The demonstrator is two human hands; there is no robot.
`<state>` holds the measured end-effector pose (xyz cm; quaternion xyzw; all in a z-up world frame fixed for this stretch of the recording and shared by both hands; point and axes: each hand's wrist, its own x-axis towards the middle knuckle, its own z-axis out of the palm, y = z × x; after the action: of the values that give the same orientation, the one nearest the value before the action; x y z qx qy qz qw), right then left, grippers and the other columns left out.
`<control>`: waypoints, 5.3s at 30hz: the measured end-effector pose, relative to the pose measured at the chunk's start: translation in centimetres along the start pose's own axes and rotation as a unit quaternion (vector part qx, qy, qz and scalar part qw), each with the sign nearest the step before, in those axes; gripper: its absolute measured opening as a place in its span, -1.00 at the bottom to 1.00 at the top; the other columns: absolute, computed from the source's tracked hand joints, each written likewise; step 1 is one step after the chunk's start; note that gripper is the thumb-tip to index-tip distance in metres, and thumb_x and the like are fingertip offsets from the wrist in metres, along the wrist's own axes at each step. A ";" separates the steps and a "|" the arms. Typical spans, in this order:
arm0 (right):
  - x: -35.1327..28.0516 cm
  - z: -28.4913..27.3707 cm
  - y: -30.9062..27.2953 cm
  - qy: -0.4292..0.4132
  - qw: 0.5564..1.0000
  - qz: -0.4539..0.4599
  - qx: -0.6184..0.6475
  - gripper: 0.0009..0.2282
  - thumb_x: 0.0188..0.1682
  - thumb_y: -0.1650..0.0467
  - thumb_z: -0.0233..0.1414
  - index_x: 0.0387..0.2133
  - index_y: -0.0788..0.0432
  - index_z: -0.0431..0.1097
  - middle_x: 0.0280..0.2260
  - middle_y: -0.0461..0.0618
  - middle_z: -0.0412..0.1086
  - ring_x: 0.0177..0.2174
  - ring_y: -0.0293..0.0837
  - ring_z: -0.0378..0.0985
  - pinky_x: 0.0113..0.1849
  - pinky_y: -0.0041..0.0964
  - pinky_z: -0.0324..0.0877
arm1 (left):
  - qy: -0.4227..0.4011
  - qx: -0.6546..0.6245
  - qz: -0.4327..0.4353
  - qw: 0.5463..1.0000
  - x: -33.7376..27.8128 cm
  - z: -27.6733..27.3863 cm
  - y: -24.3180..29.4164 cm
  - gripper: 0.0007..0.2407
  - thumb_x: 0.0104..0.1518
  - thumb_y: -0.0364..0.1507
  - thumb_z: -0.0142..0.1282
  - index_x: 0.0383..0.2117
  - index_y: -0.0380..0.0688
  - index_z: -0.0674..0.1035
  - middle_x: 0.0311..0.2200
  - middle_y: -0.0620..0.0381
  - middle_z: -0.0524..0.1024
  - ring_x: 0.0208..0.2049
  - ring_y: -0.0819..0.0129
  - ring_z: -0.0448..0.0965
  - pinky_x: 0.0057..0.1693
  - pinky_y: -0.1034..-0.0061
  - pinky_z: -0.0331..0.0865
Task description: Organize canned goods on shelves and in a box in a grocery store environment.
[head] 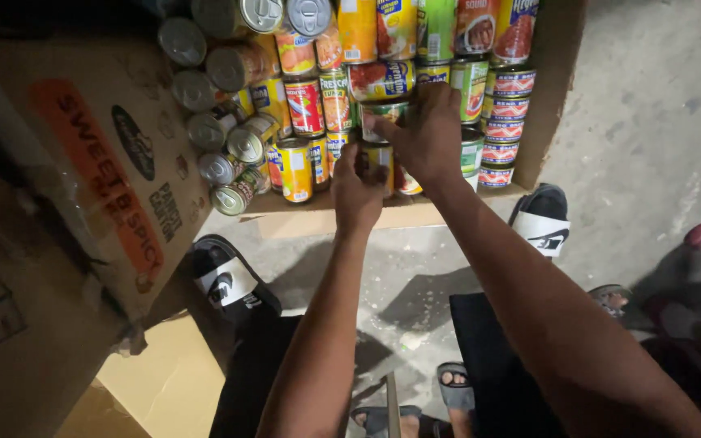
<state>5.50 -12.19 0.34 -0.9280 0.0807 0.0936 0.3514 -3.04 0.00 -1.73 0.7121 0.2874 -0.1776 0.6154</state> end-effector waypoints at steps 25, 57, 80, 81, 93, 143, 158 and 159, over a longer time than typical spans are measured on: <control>-7.8 -5.2 -0.1 -0.006 0.991 0.105 0.084 -0.77 0.03 0.50 0.17 -0.08 0.29 0.35 -0.33 0.04 0.36 -0.38 -0.18 0.39 -0.32 -0.29 0.38 | 0.066 0.154 0.038 0.985 0.4 -1.4 -1.3 -0.68 0.03 -0.56 0.20 -0.06 -0.38 0.51 -0.27 -0.14 0.57 -0.26 0.08 0.61 -0.10 0.29 0.49; -9.1 -27.4 -23.2 0.030 0.948 0.066 0.310 -0.66 -0.06 0.50 0.18 -0.01 0.19 0.33 -0.29 -0.08 0.44 -0.39 -0.31 0.44 -0.35 -0.39 0.46 | 0.071 0.086 0.214 0.970 -20.0 -7.3 35.7 -0.68 0.14 -0.54 0.19 0.03 -0.33 0.50 -0.04 -0.15 0.57 0.04 0.08 0.58 0.17 0.32 0.41; -9.7 -58.2 -51.8 0.108 0.879 -0.095 0.454 -0.72 -0.02 0.56 0.07 -0.02 0.25 0.31 -0.18 -0.06 0.43 -0.30 -0.33 0.47 -0.25 -0.37 0.51 | 0.052 0.003 0.361 0.931 -36.5 -12.2 71.6 -0.71 0.12 -0.56 0.16 0.00 -0.25 0.51 -0.08 -0.03 0.60 -0.02 0.17 0.62 0.12 0.37 0.42; -9.6 -59.3 -52.4 0.123 0.876 -0.139 0.446 -0.73 0.00 0.56 0.07 -0.02 0.27 0.30 -0.17 -0.04 0.41 -0.26 -0.34 0.46 -0.21 -0.38 0.50 | 0.049 0.002 0.365 0.930 -37.4 -12.4 73.5 -0.71 0.13 -0.55 0.15 0.00 -0.24 0.51 -0.09 -0.03 0.59 -0.02 0.16 0.62 0.11 0.37 0.42; -7.7 -77.1 -66.0 0.314 0.834 -0.374 0.257 -0.76 0.08 0.48 0.15 -0.02 0.26 0.34 -0.13 -0.04 0.44 -0.15 -0.23 0.47 -0.04 -0.35 0.41 | 0.138 0.047 0.662 0.735 -44.6 -15.8 94.2 -0.71 0.23 -0.48 0.12 0.06 -0.28 0.48 0.02 -0.17 0.47 0.11 -0.11 0.41 0.26 0.17 0.26; -2.4 -84.7 -69.3 0.384 0.797 -0.418 0.204 -0.56 -0.02 0.46 0.34 -0.04 0.20 0.18 -0.17 0.02 0.36 -0.20 -0.15 0.50 -0.13 -0.27 0.43 | 0.193 0.041 0.744 0.638 -45.6 -17.4 103.9 -0.72 0.11 -0.65 0.22 -0.13 -0.23 0.39 0.02 -0.19 0.37 0.00 -0.19 0.45 0.07 0.09 0.37; -13.6 -80.9 -66.3 0.168 0.794 -0.412 0.414 -0.45 0.01 0.57 0.19 0.22 0.25 0.05 0.15 0.11 0.30 0.15 -0.12 0.41 0.21 -0.18 0.36 | 0.053 -0.020 0.706 0.706 -51.3 -20.0 95.4 -0.67 0.29 -0.54 0.17 0.15 -0.14 0.42 0.16 -0.20 0.38 0.20 -0.07 0.47 0.27 0.26 0.42; -14.0 -80.1 -65.7 0.158 0.804 -0.395 0.417 -0.45 0.00 0.57 0.19 0.22 0.26 0.06 0.14 0.13 0.32 0.15 -0.11 0.42 0.21 -0.17 0.36 | 0.053 -0.019 0.694 0.718 -51.1 -20.0 94.4 -0.68 0.30 -0.52 0.15 0.17 -0.15 0.42 0.17 -0.21 0.38 0.22 -0.07 0.47 0.29 0.27 0.40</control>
<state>15.46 -15.87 104.38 -0.6458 -0.2069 -0.2436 0.6934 14.81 2.53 105.95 0.7083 -0.2516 0.3425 0.5636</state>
